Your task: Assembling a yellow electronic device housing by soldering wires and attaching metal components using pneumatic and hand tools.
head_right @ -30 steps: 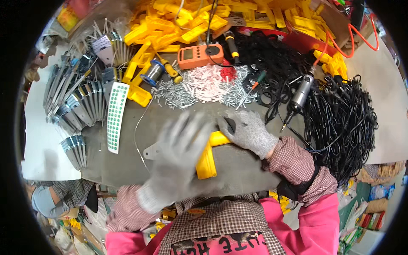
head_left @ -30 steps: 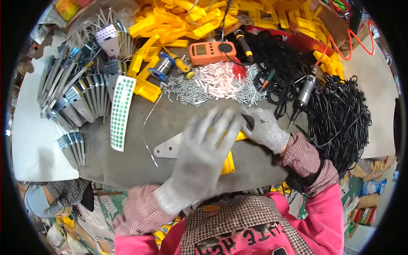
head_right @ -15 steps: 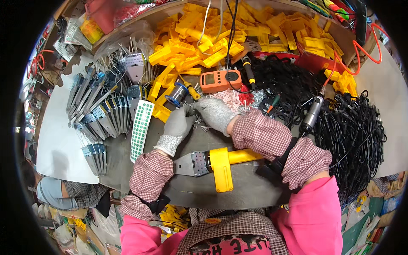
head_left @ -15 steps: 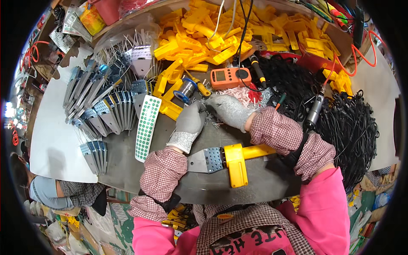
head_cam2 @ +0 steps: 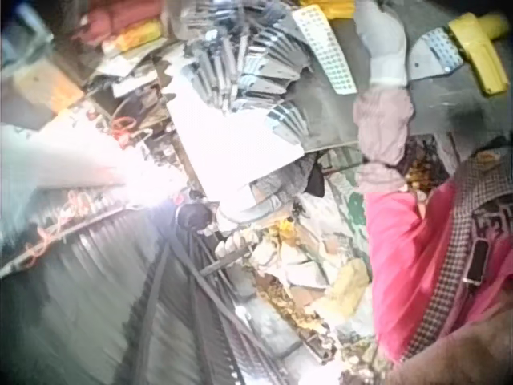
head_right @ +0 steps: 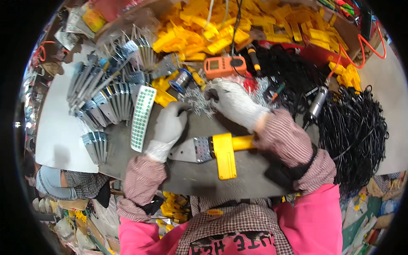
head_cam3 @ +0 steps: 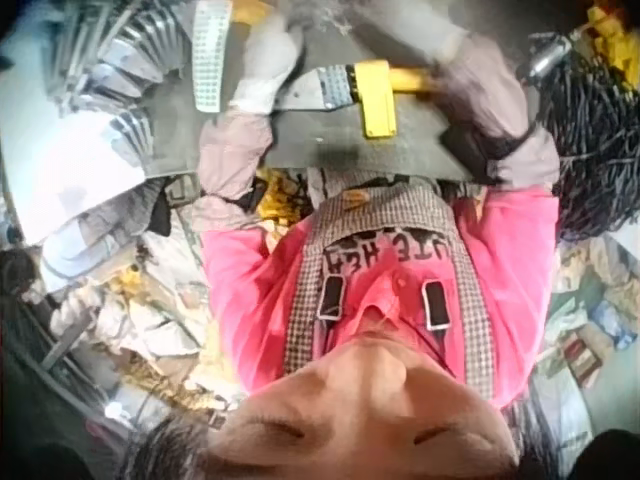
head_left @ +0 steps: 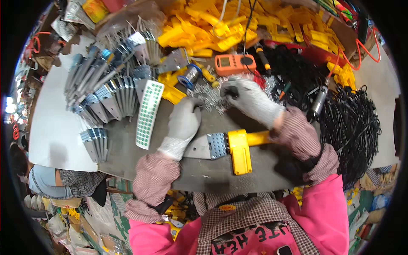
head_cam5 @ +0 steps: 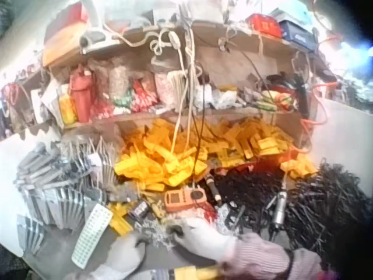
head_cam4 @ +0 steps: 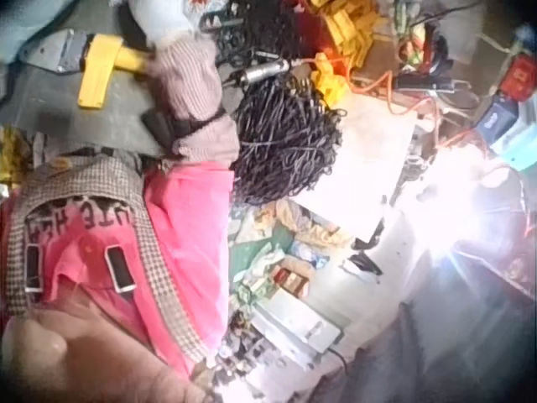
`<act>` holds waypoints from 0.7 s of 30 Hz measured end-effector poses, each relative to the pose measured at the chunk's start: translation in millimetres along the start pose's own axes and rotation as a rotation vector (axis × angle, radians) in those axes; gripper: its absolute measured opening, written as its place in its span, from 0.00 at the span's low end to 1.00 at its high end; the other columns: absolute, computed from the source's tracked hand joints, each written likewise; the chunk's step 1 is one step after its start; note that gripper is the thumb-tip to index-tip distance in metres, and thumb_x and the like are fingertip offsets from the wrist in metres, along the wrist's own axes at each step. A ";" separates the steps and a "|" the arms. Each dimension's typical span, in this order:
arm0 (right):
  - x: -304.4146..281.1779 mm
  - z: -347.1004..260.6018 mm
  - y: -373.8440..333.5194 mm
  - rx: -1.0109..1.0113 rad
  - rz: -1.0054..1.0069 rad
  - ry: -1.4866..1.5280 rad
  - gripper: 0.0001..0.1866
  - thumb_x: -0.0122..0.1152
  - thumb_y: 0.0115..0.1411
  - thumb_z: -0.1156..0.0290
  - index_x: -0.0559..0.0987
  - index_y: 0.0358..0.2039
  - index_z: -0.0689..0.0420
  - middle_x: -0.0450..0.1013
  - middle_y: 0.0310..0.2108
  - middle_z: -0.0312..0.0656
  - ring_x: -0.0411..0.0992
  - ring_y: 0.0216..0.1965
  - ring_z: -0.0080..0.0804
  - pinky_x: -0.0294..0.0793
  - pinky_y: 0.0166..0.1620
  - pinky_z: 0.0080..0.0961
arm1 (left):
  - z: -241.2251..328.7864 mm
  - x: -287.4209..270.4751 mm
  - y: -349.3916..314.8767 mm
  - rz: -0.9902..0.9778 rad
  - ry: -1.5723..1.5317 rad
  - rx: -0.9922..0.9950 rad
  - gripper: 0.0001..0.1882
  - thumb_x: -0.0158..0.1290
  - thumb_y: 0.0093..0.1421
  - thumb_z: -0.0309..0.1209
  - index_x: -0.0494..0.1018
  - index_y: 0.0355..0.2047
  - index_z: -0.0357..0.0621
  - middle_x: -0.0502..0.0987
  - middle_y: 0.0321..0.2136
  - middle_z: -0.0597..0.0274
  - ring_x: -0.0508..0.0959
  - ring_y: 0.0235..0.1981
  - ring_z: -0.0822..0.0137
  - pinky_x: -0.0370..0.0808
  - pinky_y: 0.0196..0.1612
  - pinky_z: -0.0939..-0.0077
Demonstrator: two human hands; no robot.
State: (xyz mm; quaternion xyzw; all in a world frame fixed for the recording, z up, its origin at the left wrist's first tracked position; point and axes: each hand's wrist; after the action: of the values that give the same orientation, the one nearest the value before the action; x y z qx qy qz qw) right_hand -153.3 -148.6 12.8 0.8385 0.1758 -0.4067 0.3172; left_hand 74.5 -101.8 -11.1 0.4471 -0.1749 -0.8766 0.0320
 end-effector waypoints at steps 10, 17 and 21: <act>-29.3 -83.1 -152.5 0.271 -0.246 0.535 0.10 0.62 0.56 0.81 0.78 0.39 0.57 0.68 0.27 0.38 0.67 0.24 0.24 0.68 0.27 0.23 | 72.6 -21.9 -105.8 -0.336 -0.126 0.557 0.14 0.63 0.45 0.22 0.76 0.33 0.46 0.75 0.47 0.63 0.74 0.54 0.55 0.71 0.54 0.59; -31.6 -75.1 -157.1 0.078 -0.253 0.443 0.09 0.63 0.58 0.76 0.79 0.41 0.56 0.69 0.28 0.41 0.73 0.32 0.34 0.73 0.36 0.32 | 66.6 -18.3 -115.2 -0.391 0.045 0.798 0.11 0.54 0.53 0.29 0.75 0.38 0.46 0.77 0.50 0.64 0.74 0.56 0.58 0.71 0.57 0.61; -43.9 -62.7 -135.5 0.105 -0.373 0.514 0.10 0.63 0.59 0.71 0.81 0.42 0.56 0.74 0.33 0.44 0.76 0.38 0.36 0.75 0.41 0.33 | 57.3 -26.6 -101.4 -0.460 0.103 0.914 0.10 0.55 0.54 0.30 0.76 0.37 0.46 0.79 0.48 0.61 0.77 0.53 0.56 0.73 0.56 0.63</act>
State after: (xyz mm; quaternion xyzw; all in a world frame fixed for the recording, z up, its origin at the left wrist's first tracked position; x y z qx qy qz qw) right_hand -219.1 -8.0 24.2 0.8823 0.3796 -0.2411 0.1388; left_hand 55.1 14.7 6.3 0.4850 -0.4356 -0.6717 -0.3518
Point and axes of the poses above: each hand's wrist, its own y-axis towards the middle knuckle, its own x-axis out of the palm, z = x × y
